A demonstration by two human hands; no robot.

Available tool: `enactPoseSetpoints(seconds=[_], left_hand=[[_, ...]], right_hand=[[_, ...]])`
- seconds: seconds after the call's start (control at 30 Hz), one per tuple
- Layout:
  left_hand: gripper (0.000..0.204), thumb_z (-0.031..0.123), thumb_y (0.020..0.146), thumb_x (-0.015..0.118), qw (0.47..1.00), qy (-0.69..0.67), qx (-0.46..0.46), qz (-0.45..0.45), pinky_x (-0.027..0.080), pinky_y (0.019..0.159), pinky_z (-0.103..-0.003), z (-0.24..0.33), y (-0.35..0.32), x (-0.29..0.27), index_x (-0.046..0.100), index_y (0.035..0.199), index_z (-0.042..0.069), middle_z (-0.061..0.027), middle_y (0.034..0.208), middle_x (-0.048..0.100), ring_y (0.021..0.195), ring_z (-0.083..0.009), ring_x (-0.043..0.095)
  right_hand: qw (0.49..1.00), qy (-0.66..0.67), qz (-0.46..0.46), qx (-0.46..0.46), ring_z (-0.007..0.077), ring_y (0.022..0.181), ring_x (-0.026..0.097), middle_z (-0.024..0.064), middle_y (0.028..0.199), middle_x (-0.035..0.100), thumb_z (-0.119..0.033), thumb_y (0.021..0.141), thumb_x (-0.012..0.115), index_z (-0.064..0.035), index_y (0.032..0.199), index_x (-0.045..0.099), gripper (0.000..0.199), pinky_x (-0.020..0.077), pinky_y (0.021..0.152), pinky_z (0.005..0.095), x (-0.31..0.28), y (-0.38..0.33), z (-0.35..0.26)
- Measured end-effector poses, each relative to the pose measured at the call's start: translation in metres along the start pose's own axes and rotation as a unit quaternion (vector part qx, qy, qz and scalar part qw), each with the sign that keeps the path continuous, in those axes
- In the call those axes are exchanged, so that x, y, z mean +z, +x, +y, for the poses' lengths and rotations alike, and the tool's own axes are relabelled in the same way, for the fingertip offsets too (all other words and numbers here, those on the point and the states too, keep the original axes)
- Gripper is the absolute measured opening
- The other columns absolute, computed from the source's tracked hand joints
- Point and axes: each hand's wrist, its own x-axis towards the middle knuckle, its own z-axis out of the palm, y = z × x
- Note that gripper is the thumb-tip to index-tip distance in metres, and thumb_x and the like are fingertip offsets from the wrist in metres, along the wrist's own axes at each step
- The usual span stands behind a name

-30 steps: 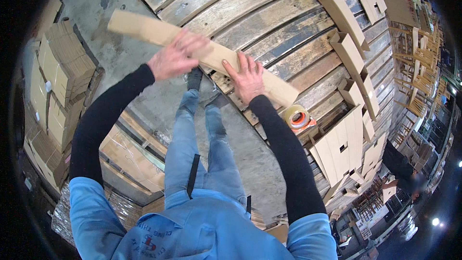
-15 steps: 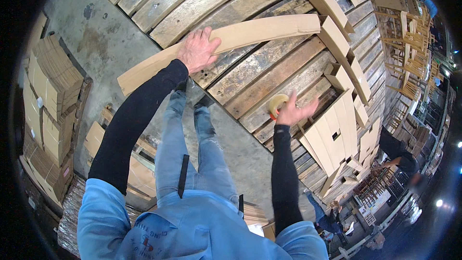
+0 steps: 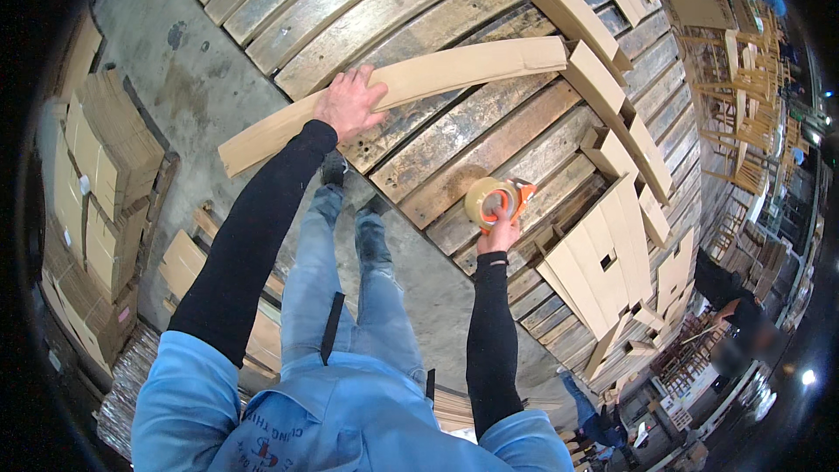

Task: The person repeatedly picks up flat cardboard pieces, folds them, and secures them with a handheld tape dispenser. The person places each taped piece onto a wooden pallet. Other workers are visible in the background.

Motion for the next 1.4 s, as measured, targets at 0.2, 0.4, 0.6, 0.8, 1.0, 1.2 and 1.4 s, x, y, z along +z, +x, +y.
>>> enactPoseSetpoints(seconds=[0.2, 0.4, 0.6, 0.8, 1.0, 1.2, 1.4], left_hand=[[0.049, 0.044, 0.083, 0.074, 1.000, -0.010, -0.005, -0.022, 0.045, 0.100, -0.050, 0.007, 0.002, -0.004, 0.061, 0.121, 0.016, -0.0195, 0.135, 0.048, 0.121, -0.0375, 0.053], [0.048, 0.045, 0.082, 0.074, 1.000, -0.011, -0.013, -0.026, 0.046, 0.099, -0.047, 0.003, 0.000, -0.008, 0.064, 0.119, 0.015, -0.0182, 0.132, 0.050, 0.121, -0.0352, 0.053], [0.046, 0.047, 0.080, 0.074, 1.000, -0.011, -0.002, 0.021, 0.046, 0.093, -0.045, 0.006, 0.002, 0.000, 0.067, 0.113, 0.015, -0.0155, 0.122, 0.053, 0.115, -0.0325, 0.055], [0.045, 0.047, 0.078, 0.077, 1.000, 0.002, -0.008, 0.024, 0.046, 0.092, -0.047, 0.007, -0.004, 0.003, 0.067, 0.111, 0.018, -0.0133, 0.123, 0.052, 0.113, -0.0328, 0.056], [0.045, 0.044, 0.075, 0.080, 0.999, -0.013, -0.025, -0.017, 0.047, 0.093, -0.051, 0.005, 0.001, 0.004, 0.064, 0.108, 0.017, -0.0135, 0.127, 0.049, 0.114, -0.0330, 0.057], [0.047, 0.027, 0.072, 0.080, 0.980, 0.055, 0.136, 0.131, 0.047, 0.096, -0.053, 0.010, 0.008, 0.002, 0.065, 0.115, 0.017, -0.0177, 0.152, 0.038, 0.127, -0.0342, 0.050], [0.054, 0.010, 0.070, 0.074, 0.996, 0.017, 0.084, -0.019, 0.046, 0.099, -0.050, 0.037, 0.038, 0.007, 0.064, 0.123, 0.014, -0.0182, 0.156, 0.037, 0.134, -0.0364, 0.047]], right_hand=[[0.939, 0.033, -0.341, 0.024, 0.0240, 0.106, 0.066, 0.0112, 0.126, 0.061, 0.005, 0.080, 0.064, 0.0030, 0.136, 0.053, 0.056, 0.0543, 0.097, 0.0361, 0.083, -0.088, -0.111], [0.690, -0.293, -0.249, -0.613, 0.0331, 0.106, 0.067, 0.0178, 0.123, 0.064, -0.002, 0.079, 0.069, -0.0059, 0.113, 0.073, 0.034, 0.0553, 0.092, 0.0433, 0.232, -0.160, -0.184], [0.489, -0.703, -0.273, -0.438, 0.0353, 0.102, 0.070, 0.0137, 0.117, 0.070, -0.021, 0.082, 0.071, -0.0187, 0.113, 0.078, 0.031, 0.0562, 0.088, 0.0455, 0.294, -0.105, -0.125], [0.505, -0.690, -0.281, -0.436, 0.0367, 0.094, 0.071, 0.0116, 0.112, 0.071, -0.019, 0.082, 0.069, -0.0205, 0.108, 0.079, 0.028, 0.0573, 0.083, 0.0480, 0.271, -0.108, -0.116], [0.563, -0.594, -0.279, -0.502, 0.0378, 0.095, 0.070, 0.0122, 0.133, 0.064, -0.014, 0.078, 0.071, -0.0156, 0.116, 0.074, 0.038, 0.0580, 0.082, 0.0470, 0.177, -0.112, -0.081], [0.586, -0.586, -0.262, -0.495, 0.0384, 0.102, 0.068, 0.0133, 0.141, 0.059, -0.014, 0.078, 0.073, -0.0138, 0.121, 0.072, 0.043, 0.0552, 0.090, 0.0461, 0.159, -0.098, -0.056], [0.588, -0.554, -0.250, -0.534, 0.0363, 0.094, 0.066, 0.0100, 0.140, 0.058, -0.012, 0.078, 0.073, -0.0166, 0.122, 0.072, 0.044, 0.0556, 0.083, 0.0459, 0.151, -0.088, -0.049]])
